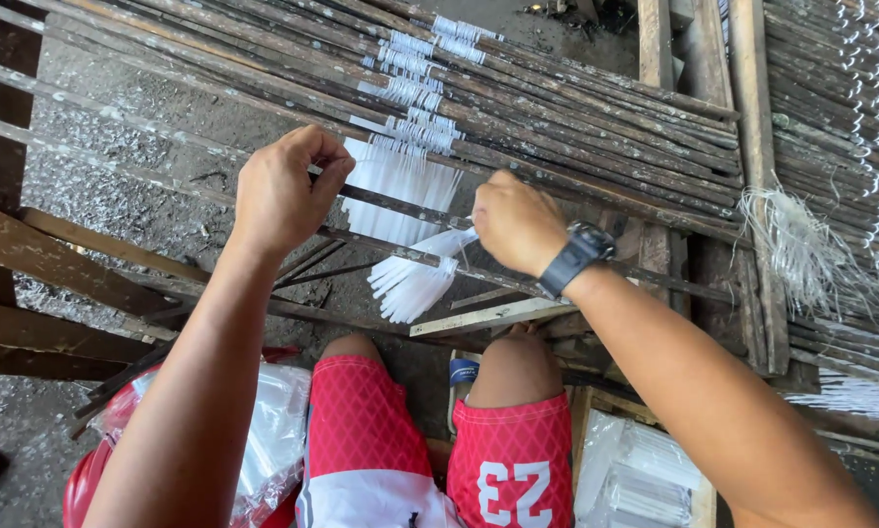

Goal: Organizing candle wicks by tying them into bundles with string while they are suspended from wooden slats.

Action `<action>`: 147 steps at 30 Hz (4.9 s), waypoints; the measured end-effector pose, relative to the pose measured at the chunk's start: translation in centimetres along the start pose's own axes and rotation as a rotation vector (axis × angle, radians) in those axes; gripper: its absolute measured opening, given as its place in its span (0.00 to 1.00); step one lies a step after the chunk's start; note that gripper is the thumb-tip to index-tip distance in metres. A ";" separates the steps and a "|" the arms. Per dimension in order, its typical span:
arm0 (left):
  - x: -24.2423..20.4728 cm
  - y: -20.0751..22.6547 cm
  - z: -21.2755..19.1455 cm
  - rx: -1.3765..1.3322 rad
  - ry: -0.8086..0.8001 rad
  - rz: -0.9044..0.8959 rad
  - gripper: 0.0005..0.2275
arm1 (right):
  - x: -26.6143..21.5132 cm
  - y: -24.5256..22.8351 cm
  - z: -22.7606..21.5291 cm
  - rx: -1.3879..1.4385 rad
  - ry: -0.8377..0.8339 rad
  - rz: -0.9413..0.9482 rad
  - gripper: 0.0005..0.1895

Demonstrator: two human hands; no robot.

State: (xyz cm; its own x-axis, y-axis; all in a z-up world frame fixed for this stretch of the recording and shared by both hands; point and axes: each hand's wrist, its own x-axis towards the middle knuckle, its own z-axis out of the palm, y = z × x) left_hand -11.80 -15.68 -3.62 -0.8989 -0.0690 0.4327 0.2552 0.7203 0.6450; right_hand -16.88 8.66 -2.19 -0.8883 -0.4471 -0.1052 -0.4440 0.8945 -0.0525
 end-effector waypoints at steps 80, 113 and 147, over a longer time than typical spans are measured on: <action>0.9 8.9 6.8 0.174 -0.357 0.008 0.05 | -3.3 2.8 0.2 0.514 0.358 -0.074 0.02; 3.5 12.6 4.5 -0.178 -0.328 0.201 0.03 | -3.5 2.1 0.2 1.210 0.338 -0.257 0.04; 1.7 10.8 7.3 -0.551 -0.032 0.006 0.03 | -5.8 2.5 -4.1 0.795 0.697 -0.293 0.04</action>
State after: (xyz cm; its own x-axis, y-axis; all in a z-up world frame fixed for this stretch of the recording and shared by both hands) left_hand -13.13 -3.01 -0.53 -0.9050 -0.0390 0.4237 0.4014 0.2521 0.8805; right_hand -13.35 13.46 2.34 -0.7434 -0.3204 0.5872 -0.6685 0.3865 -0.6354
